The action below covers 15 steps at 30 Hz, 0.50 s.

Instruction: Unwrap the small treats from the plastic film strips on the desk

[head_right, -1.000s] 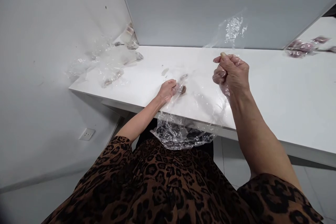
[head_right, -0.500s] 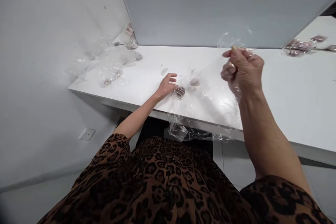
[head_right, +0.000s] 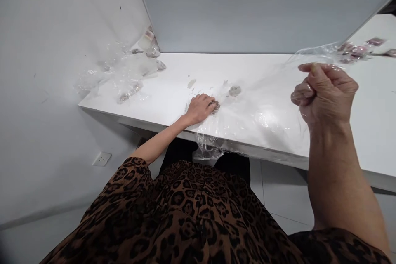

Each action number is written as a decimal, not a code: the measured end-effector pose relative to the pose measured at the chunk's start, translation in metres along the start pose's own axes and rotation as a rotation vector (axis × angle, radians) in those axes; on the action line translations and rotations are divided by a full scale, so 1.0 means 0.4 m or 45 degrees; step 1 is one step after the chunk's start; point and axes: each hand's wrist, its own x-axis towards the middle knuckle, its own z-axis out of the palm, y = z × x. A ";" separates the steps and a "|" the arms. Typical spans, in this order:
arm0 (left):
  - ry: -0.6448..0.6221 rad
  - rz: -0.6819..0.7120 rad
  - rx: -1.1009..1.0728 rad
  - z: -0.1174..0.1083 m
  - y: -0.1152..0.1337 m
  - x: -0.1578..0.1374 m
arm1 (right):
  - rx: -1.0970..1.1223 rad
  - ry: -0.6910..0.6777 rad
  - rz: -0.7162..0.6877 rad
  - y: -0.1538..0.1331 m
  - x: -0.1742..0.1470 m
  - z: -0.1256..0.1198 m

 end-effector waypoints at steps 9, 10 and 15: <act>0.069 0.227 0.031 0.008 0.082 0.131 | 0.016 -0.048 0.130 0.016 -0.044 -0.019; 0.016 0.245 0.061 0.015 0.092 0.161 | 0.016 -0.055 0.126 0.014 -0.047 -0.019; -0.104 0.197 0.204 0.044 0.083 0.269 | 0.030 0.035 -0.021 0.009 -0.022 -0.080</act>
